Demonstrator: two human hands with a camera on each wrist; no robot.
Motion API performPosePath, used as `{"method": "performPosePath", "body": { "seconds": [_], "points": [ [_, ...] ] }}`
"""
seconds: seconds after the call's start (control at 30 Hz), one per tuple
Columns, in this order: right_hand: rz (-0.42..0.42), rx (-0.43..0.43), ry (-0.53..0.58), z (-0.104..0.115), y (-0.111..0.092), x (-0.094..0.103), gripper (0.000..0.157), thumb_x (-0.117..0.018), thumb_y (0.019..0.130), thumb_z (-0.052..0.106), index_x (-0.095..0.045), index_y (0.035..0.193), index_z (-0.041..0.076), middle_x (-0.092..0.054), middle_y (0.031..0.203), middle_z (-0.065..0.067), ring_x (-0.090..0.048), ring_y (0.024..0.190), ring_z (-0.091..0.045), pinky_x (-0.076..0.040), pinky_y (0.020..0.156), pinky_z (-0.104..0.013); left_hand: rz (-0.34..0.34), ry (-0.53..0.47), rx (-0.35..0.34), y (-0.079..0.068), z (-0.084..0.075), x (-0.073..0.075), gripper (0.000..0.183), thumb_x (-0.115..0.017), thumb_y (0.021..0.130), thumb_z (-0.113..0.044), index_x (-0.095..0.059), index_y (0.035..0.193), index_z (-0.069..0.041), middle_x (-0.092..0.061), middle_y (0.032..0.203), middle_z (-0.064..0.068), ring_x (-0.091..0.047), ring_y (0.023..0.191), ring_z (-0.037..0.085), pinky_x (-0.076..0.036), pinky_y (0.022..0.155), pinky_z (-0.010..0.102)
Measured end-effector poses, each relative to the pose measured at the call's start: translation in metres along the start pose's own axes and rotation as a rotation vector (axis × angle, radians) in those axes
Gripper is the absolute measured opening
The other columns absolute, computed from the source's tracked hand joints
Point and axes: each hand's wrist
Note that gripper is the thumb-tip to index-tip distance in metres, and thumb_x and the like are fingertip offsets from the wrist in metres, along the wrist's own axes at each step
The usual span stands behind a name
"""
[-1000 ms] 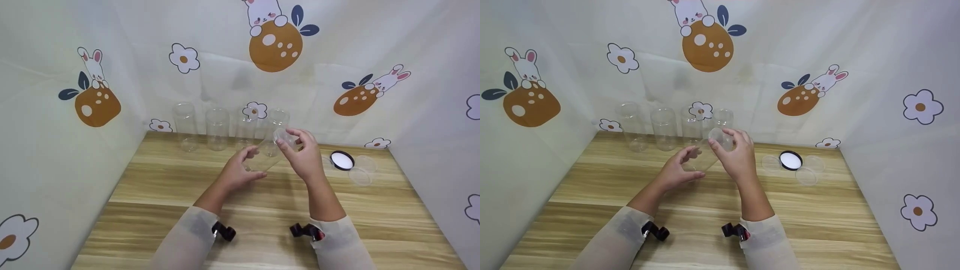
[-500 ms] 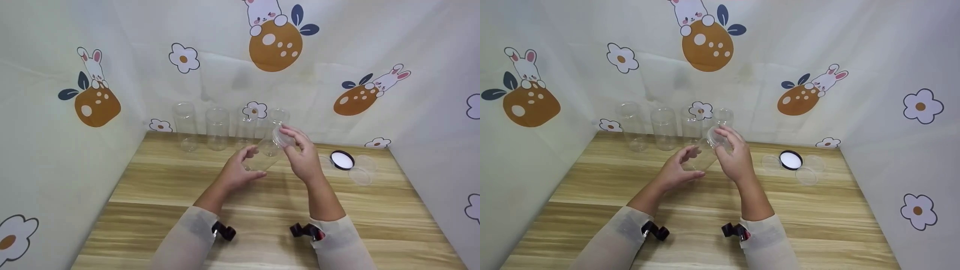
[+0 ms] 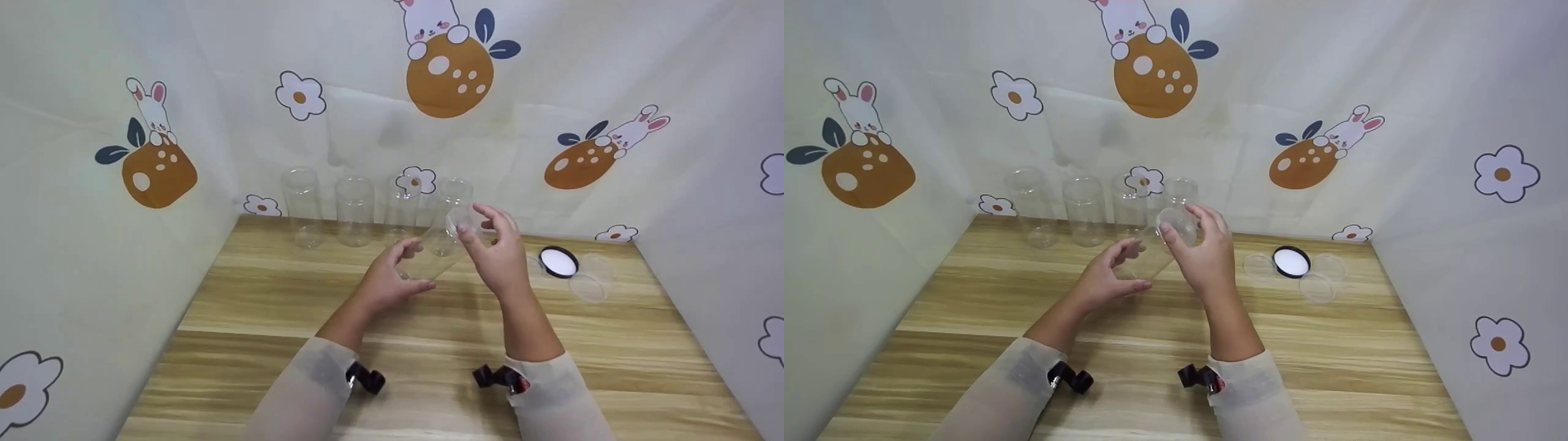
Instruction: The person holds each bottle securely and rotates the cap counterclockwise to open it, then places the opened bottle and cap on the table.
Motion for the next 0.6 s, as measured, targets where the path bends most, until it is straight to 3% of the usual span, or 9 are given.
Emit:
{"method": "performPosePath", "body": {
  "seconds": [0.13, 0.33, 0.47, 0.6],
  "points": [
    [0.001, -0.076, -0.074, 0.0008, 0.0008, -0.0006, 0.071, -0.074, 0.093, 0.063, -0.063, 0.148, 0.019, -0.057, 0.152, -0.006, -0.055, 0.125, -0.028, -0.051, 0.101, -0.051, 0.016, -0.003, -0.011, 0.0, 0.0003, 0.0006, 0.094, -0.098, 0.075, -0.04, -0.054, 0.155, -0.019, -0.064, 0.149, 0.001, -0.055, 0.143, 0.026, -0.05, 0.117, 0.058],
    [0.02, -0.093, -0.081, 0.0029, 0.0005, -0.0025, 0.065, -0.077, 0.093, 0.06, -0.068, 0.142, 0.019, -0.061, 0.146, -0.006, -0.055, 0.122, -0.027, -0.047, 0.098, -0.044, 0.022, 0.0, -0.016, 0.0005, 0.0004, 0.0009, 0.093, -0.098, 0.076, -0.041, -0.054, 0.154, -0.021, -0.064, 0.149, 0.004, -0.055, 0.143, 0.027, -0.052, 0.115, 0.059],
    [0.027, -0.067, -0.036, 0.0026, 0.0006, -0.0027, 0.054, -0.077, 0.096, 0.049, -0.07, 0.14, 0.02, -0.063, 0.144, -0.005, -0.055, 0.122, -0.025, -0.048, 0.095, -0.041, 0.023, -0.002, -0.014, 0.0006, 0.0003, 0.0011, 0.094, -0.098, 0.075, -0.039, -0.053, 0.155, -0.019, -0.064, 0.15, 0.005, -0.055, 0.143, 0.027, -0.052, 0.114, 0.059],
    [0.039, -0.011, 0.038, 0.0006, 0.0003, -0.0031, 0.042, -0.074, 0.098, 0.029, -0.072, 0.139, 0.02, -0.063, 0.15, -0.001, -0.054, 0.134, -0.024, -0.049, 0.103, -0.046, 0.02, -0.016, -0.014, 0.0011, 0.0009, 0.001, 0.091, -0.098, 0.077, -0.033, -0.053, 0.155, -0.017, -0.063, 0.15, 0.007, -0.054, 0.143, 0.028, -0.053, 0.113, 0.059]
  ]
}}
Point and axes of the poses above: each hand's wrist, its own y-axis towards the middle knuckle, its own x-axis out of the back of the hand, z = x × y
